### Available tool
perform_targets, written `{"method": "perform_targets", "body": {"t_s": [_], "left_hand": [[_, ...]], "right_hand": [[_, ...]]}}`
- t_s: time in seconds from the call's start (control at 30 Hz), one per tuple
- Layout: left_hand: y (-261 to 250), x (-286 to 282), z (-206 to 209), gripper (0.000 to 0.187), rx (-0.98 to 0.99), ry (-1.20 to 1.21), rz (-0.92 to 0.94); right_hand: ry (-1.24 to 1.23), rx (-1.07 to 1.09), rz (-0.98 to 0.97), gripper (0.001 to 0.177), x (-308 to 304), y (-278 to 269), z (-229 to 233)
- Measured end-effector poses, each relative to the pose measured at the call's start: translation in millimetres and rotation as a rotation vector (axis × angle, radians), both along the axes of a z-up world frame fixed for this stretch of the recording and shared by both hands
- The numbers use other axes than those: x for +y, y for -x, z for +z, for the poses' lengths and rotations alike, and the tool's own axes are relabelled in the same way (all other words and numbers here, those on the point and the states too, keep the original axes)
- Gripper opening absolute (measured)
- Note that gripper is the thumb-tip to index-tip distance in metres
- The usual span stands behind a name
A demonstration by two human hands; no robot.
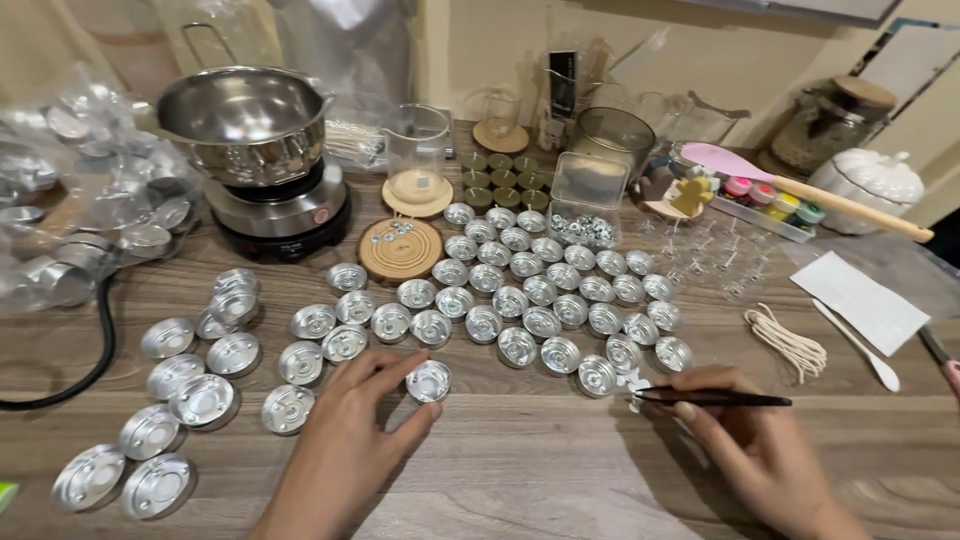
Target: Placing wick stickers into the center of silver tea light tins for candle making.
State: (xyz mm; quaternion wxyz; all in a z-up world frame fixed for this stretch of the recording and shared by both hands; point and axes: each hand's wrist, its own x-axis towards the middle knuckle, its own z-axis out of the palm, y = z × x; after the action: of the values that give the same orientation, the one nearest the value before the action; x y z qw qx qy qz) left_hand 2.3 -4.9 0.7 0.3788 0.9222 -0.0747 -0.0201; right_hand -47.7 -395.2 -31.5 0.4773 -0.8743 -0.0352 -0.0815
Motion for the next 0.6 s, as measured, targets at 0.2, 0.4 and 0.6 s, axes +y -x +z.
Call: {"method": "perform_targets", "body": {"t_s": [0.2,0.4,0.6], "left_hand": [[3,2,-1,0.056,-0.049,0.027,0.009],[3,2,2,0.057,-0.001,0.025,0.003],[2,3,-1,0.059,-0.021,-0.017,-0.018]], "right_hand": [[0.055,-0.122,0.025,0.028,3,-6,1],[-0.128,0.105,-0.080,0.031,8,-14,13],[-0.287,0.148,-0.001,0.034,-9,-22,4]]}}
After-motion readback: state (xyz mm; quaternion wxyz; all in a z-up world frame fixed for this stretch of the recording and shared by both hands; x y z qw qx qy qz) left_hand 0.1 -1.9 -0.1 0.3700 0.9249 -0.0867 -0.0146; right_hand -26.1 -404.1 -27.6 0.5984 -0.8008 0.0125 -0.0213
